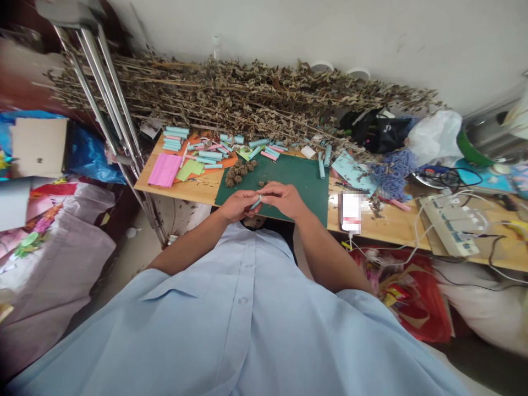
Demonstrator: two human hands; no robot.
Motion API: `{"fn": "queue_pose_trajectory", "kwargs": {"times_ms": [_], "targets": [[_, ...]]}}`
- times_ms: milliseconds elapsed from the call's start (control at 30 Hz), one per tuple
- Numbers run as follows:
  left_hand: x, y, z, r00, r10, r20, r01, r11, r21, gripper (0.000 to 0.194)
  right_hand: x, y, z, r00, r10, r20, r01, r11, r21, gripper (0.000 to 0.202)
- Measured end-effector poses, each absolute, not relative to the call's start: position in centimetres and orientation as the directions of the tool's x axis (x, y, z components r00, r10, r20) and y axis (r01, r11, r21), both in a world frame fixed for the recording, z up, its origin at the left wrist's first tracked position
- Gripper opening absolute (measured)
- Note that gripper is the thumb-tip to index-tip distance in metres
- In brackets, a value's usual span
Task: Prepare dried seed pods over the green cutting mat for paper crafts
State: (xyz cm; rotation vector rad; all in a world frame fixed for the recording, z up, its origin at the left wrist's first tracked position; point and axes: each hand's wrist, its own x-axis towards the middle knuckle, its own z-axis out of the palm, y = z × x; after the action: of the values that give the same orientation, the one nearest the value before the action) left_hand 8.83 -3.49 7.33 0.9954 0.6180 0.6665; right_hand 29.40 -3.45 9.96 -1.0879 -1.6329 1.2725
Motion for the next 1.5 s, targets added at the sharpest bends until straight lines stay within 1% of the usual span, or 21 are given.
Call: {"fn": "queue_pose_trajectory", "kwargs": {"times_ms": [100,167,267,400,533,633,700,867,933,1000,1067,1133,1200,1267,1367,1433,1500], "targets": [[8.8,-3.5,7.2,0.652,0.740,-0.165,-0.225,0.396,0.890,0.059,29.5,-3.5,10.1,-0.335,0.941,0.041,0.157,0.099,-0.983,0.034],[8.8,-3.6,7.2,0.658,0.735,-0.166,-0.228,0.404,0.886,0.059,29.4,-3.6,10.1,-0.316,0.949,0.000,0.133,0.045,-0.990,0.034],[8.8,-3.6,7.3,0.663,0.730,-0.164,-0.224,0.403,0.888,0.057,29.0,-3.7,10.2,-0.273,0.956,-0.112,0.067,-0.097,-0.993,0.035],[8.5,-3.6,7.2,0.678,0.715,-0.171,-0.204,0.406,0.891,0.056,28.4,-4.0,10.3,-0.241,0.922,-0.304,-0.001,-0.314,-0.950,0.040],[8.3,-3.8,7.0,0.690,0.698,-0.193,-0.193,0.435,0.880,0.056,28.0,-4.5,10.4,-0.235,0.898,-0.372,-0.033,-0.390,-0.920,0.040],[8.3,-3.9,6.8,0.660,0.729,-0.182,-0.218,0.418,0.882,0.056,28.0,-4.8,10.5,-0.227,0.901,-0.370,-0.053,-0.391,-0.919,0.040],[8.2,-4.0,6.6,0.618,0.770,-0.160,-0.218,0.363,0.906,0.055,27.9,-5.0,10.6,-0.206,0.908,-0.365,-0.072,-0.386,-0.920,0.040],[8.1,-4.1,6.4,0.511,0.852,-0.115,-0.116,0.201,0.973,0.050,27.6,-5.1,10.7,-0.180,0.918,-0.353,-0.108,-0.376,-0.921,0.041],[8.0,-4.0,6.3,0.500,0.860,-0.102,-0.105,0.177,0.979,0.049,27.6,-5.2,10.6,-0.192,0.914,-0.358,-0.100,-0.381,-0.919,0.040],[8.0,-3.8,6.2,0.522,0.850,-0.075,-0.132,0.168,0.977,0.047,27.6,-5.4,10.5,-0.210,0.907,-0.365,-0.088,-0.389,-0.917,0.040],[7.8,-3.5,6.2,0.562,0.826,-0.032,-0.196,0.171,0.966,0.049,27.7,-5.6,10.4,-0.238,0.897,-0.372,-0.069,-0.397,-0.915,0.043],[7.6,-3.2,6.4,0.593,0.805,-0.001,-0.247,0.184,0.951,0.054,27.9,-5.8,10.3,-0.273,0.886,-0.375,-0.044,-0.401,-0.915,0.051],[7.3,-2.9,6.7,0.610,0.792,0.000,-0.257,0.198,0.946,0.060,28.1,-6.0,10.1,-0.300,0.883,-0.360,-0.028,-0.385,-0.922,0.053],[7.0,-2.8,7.2,0.615,0.788,-0.001,-0.268,0.210,0.940,0.061,28.3,-6.2,10.0,-0.310,0.893,-0.327,-0.043,-0.357,-0.933,0.048],[6.8,-2.9,7.9,0.547,0.837,0.015,-0.401,0.246,0.883,0.059,28.6,-6.5,9.9,-0.293,0.923,-0.250,-0.095,-0.288,-0.953,0.042],[6.8,-3.1,8.1,0.484,0.875,-0.030,-0.499,0.304,0.811,0.057,28.7,-6.8,9.8,-0.260,0.949,-0.178,-0.099,-0.210,-0.973,0.037],[7.0,-3.5,8.1,0.462,0.879,-0.115,-0.532,0.379,0.757,0.054,28.7,-7.2,9.8,-0.242,0.966,-0.093,-0.042,-0.106,-0.993,0.030]]}}
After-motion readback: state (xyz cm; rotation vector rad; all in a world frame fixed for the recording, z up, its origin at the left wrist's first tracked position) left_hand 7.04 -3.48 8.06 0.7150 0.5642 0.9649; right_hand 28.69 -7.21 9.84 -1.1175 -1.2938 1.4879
